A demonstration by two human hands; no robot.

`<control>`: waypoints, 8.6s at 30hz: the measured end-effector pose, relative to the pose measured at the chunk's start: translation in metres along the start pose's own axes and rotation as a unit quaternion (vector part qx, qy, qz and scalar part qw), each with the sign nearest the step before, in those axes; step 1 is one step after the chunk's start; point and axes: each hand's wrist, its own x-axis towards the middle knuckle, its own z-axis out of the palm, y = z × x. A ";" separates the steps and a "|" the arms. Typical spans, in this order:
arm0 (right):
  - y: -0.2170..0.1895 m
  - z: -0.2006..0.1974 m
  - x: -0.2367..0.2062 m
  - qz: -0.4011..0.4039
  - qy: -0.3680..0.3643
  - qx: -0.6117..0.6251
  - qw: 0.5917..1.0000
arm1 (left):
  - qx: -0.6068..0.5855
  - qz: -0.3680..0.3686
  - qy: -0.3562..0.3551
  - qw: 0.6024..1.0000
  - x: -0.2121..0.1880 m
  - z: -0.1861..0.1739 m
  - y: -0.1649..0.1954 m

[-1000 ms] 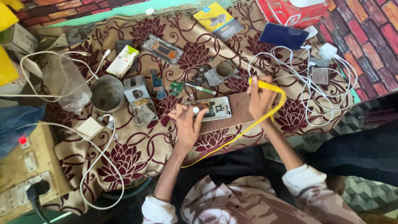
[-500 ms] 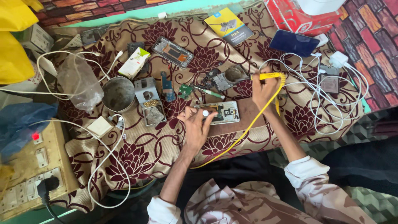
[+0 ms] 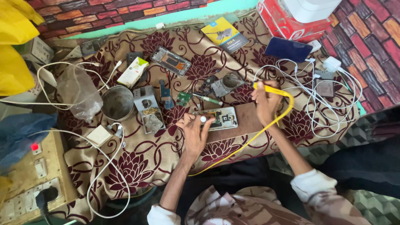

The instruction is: The person is soldering a circuit board using a soldering iron and solder wire. They hold the board steady with one hand while applying heat and solder with the other, working on specific points on the board.

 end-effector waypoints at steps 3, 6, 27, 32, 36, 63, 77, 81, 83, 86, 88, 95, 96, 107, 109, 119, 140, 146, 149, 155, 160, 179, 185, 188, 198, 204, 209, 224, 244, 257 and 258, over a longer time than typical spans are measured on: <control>0.006 -0.023 -0.021 0.073 -0.013 0.128 0.989 | -0.026 -0.006 -0.010 1.000 -0.005 0.003 -0.004; 0.018 -0.039 -0.044 0.126 0.001 0.243 0.962 | -0.102 -0.122 -0.059 0.986 -0.007 0.011 -0.007; 0.062 -0.047 -0.102 0.063 0.014 0.133 0.989 | 0.031 -0.010 -0.007 0.999 0.000 0.020 -0.002; 0.068 -0.050 -0.104 0.057 0.005 0.100 0.993 | -0.029 -0.044 -0.039 0.998 0.000 0.024 -0.009; 0.075 -0.051 -0.105 0.057 0.004 0.095 0.994 | -0.034 -0.049 -0.037 0.998 -0.003 0.027 -0.016; -0.048 -0.016 -0.052 -0.108 -0.174 -0.183 0.962 | 0.030 -0.005 -0.032 0.999 -0.003 0.023 -0.022; -0.077 0.002 -0.048 -0.070 -0.160 -0.214 0.961 | 0.057 0.016 -0.001 0.998 -0.004 0.019 -0.012; -0.082 0.000 -0.045 -0.121 -0.123 -0.221 0.960 | 0.047 0.006 0.014 0.999 0.003 0.021 -0.004; -0.085 -0.002 -0.043 -0.148 -0.117 -0.221 0.957 | -0.004 -0.016 -0.003 1.000 0.004 0.020 0.000; -0.086 -0.005 -0.045 -0.171 -0.110 -0.242 0.949 | -0.022 -0.027 -0.017 0.999 0.004 0.019 0.006; -0.082 -0.007 -0.047 -0.171 -0.089 -0.235 0.953 | 0.114 0.037 0.021 0.993 0.004 0.019 0.007; -0.046 -0.018 -0.053 -0.017 0.000 -0.122 0.992 | -0.096 -0.095 -0.052 0.990 0.000 0.023 0.006; -0.039 -0.019 -0.046 -0.019 0.031 -0.108 0.994 | -0.093 -0.092 -0.050 0.990 -0.001 0.023 0.006; 0.007 0.015 0.020 -0.088 0.032 -0.218 0.972 | -0.013 -0.011 -0.012 1.000 0.003 0.012 0.009; 0.014 0.020 0.021 -0.008 0.017 -0.175 0.984 | -0.105 -0.096 -0.038 0.989 0.004 0.013 0.006; 0.026 0.010 0.035 -0.166 -0.047 -0.189 0.967 | -0.096 -0.109 -0.054 0.988 -0.003 0.027 -0.024; 0.031 -0.051 -0.060 0.097 0.107 0.246 0.958 | -0.026 -0.007 -0.017 0.999 -0.001 0.020 -0.010; 0.058 -0.046 -0.076 0.206 0.176 0.255 0.928 | -0.055 -0.024 -0.019 0.998 -0.005 0.027 -0.013; 0.064 -0.041 -0.084 0.083 0.090 0.210 0.970 | -0.045 -0.004 -0.021 0.999 -0.006 0.029 -0.018; 0.066 -0.046 -0.102 0.038 0.045 0.146 0.988 | -0.091 -0.089 -0.044 0.991 -0.006 0.036 -0.020; 0.068 -0.047 -0.103 0.047 0.047 0.093 0.993 | 0.024 0.006 -0.005 1.000 0.000 0.029 -0.012; 0.078 -0.050 -0.103 0.048 0.022 0.106 0.993 | -0.004 -0.024 -0.015 1.000 0.001 0.029 -0.012; 0.076 -0.050 -0.104 0.058 0.014 0.092 0.994 | -0.006 -0.017 -0.010 1.000 0.002 0.029 -0.013; 0.074 -0.049 -0.104 0.058 0.019 0.107 0.992 | -0.003 -0.024 -0.012 1.000 0.000 0.028 -0.015; 0.070 -0.047 -0.103 0.057 0.022 0.073 0.995 | -0.015 -0.021 -0.018 0.999 0.000 0.026 -0.013; 0.069 -0.049 -0.106 0.059 0.027 0.077 0.995 | -0.001 -0.016 -0.014 1.000 0.002 0.022 -0.006; 0.070 -0.048 -0.105 0.069 0.029 0.078 0.994 | 0.008 -0.014 -0.010 1.000 0.002 0.019 -0.005; 0.070 -0.050 -0.103 0.032 0.039 0.042 0.998 | -0.004 -0.020 -0.013 1.000 -0.002 0.026 -0.010; -0.045 -0.011 -0.063 -0.124 -0.130 -0.166 0.970 | -0.101 -0.096 -0.046 0.989 -0.007 0.026 -0.021; -0.073 0.017 -0.063 -0.229 -0.105 -0.299 0.920 | -0.012 -0.018 -0.020 1.000 -0.004 0.016 -0.021; -0.072 0.020 -0.063 -0.237 -0.100 -0.297 0.920 | -0.006 -0.013 -0.023 1.000 -0.003 0.016 -0.021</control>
